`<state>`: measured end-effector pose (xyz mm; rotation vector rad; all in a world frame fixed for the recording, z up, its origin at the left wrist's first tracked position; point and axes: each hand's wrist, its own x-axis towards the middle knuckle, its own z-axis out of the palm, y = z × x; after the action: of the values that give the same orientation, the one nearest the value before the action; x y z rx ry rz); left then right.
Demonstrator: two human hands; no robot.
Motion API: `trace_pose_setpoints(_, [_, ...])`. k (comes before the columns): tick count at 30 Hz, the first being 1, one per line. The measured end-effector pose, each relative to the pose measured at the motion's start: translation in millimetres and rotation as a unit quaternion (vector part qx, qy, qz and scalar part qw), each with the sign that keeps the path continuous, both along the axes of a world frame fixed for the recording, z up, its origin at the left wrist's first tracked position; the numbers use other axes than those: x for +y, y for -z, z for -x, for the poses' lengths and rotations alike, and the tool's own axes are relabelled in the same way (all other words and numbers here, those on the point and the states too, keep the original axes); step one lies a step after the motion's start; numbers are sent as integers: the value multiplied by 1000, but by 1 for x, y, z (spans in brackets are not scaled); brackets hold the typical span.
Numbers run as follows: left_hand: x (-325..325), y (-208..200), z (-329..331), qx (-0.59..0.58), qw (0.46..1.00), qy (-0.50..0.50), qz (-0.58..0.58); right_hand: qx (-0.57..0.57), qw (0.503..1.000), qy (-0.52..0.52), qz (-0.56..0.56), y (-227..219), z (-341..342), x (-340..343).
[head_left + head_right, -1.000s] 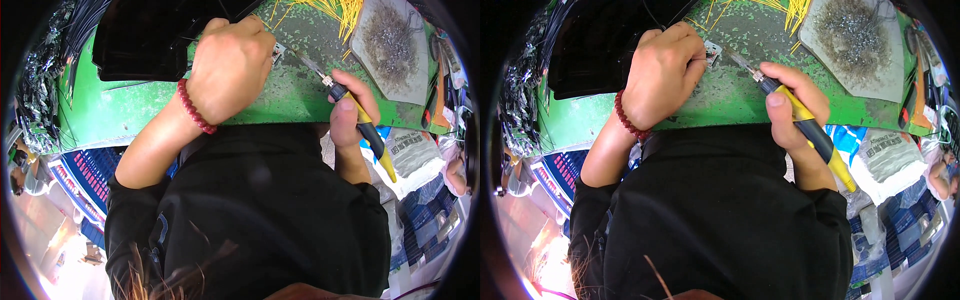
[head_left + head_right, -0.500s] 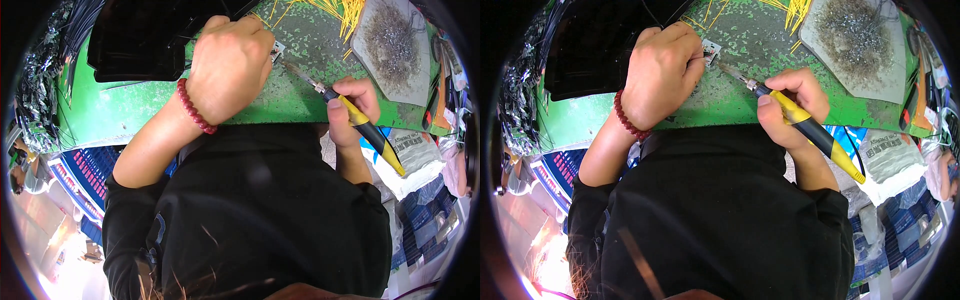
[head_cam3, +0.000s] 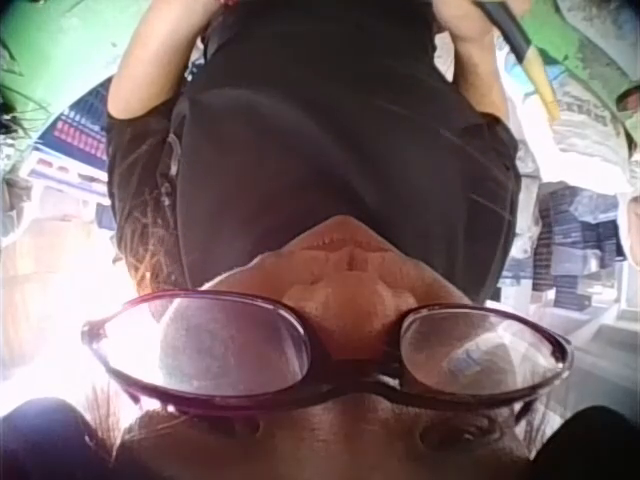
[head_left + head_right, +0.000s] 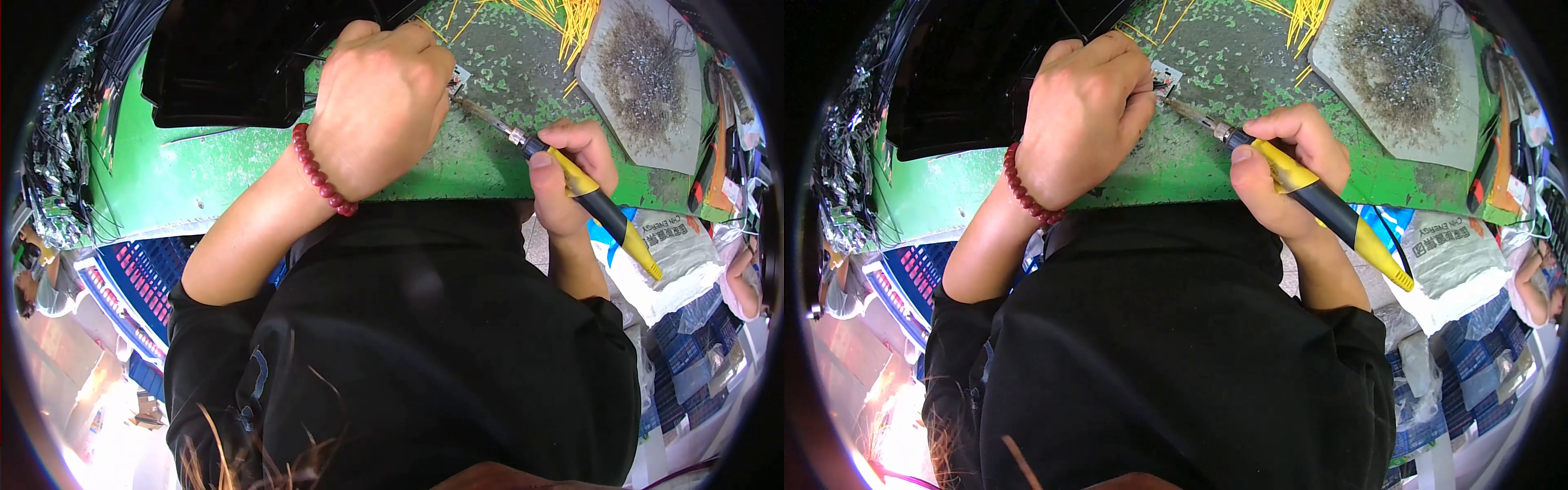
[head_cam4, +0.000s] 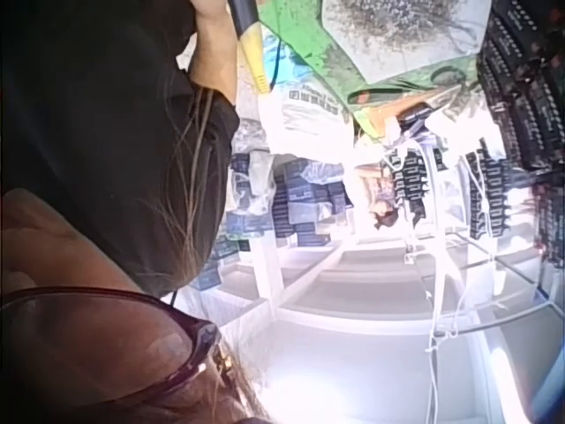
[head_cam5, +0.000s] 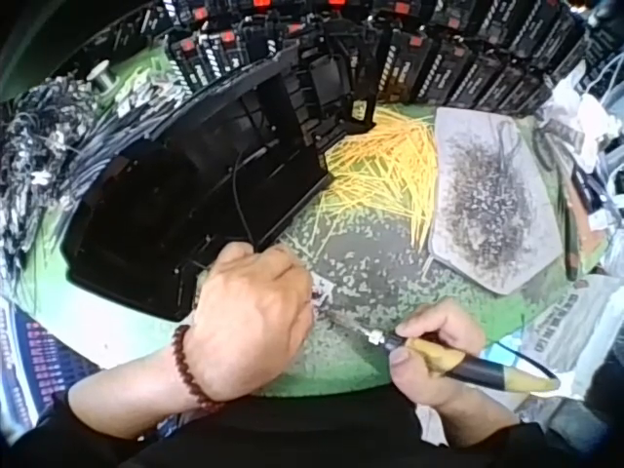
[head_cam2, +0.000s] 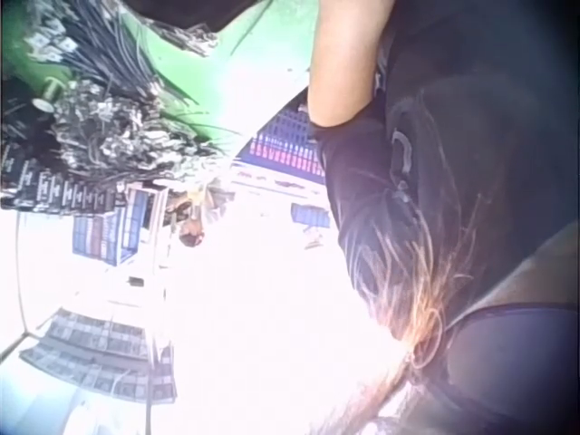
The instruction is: Soldering wires onto small circuit boards and assembling electronic components into toy car bodies at an assembly line workbench.
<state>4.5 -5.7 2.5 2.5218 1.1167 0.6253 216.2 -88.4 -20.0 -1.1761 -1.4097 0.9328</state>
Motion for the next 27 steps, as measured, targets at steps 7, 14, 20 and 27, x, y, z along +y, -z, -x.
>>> trace_pose_setpoints(7, [-1,0,0,6,1000,-1,3,89,994,64,8,8,-5,0])
trace_pose_setpoints(14, [0,-1,-1,9,1000,1,5,95,994,43,23,6,-3,-1])
trace_pose_setpoints(20, [0,1,-1,9,1000,-3,0,116,992,36,41,4,0,-1])
trace_pose_setpoints(27, [-1,3,-1,-1,1000,-6,-14,94,993,32,64,0,3,-1])
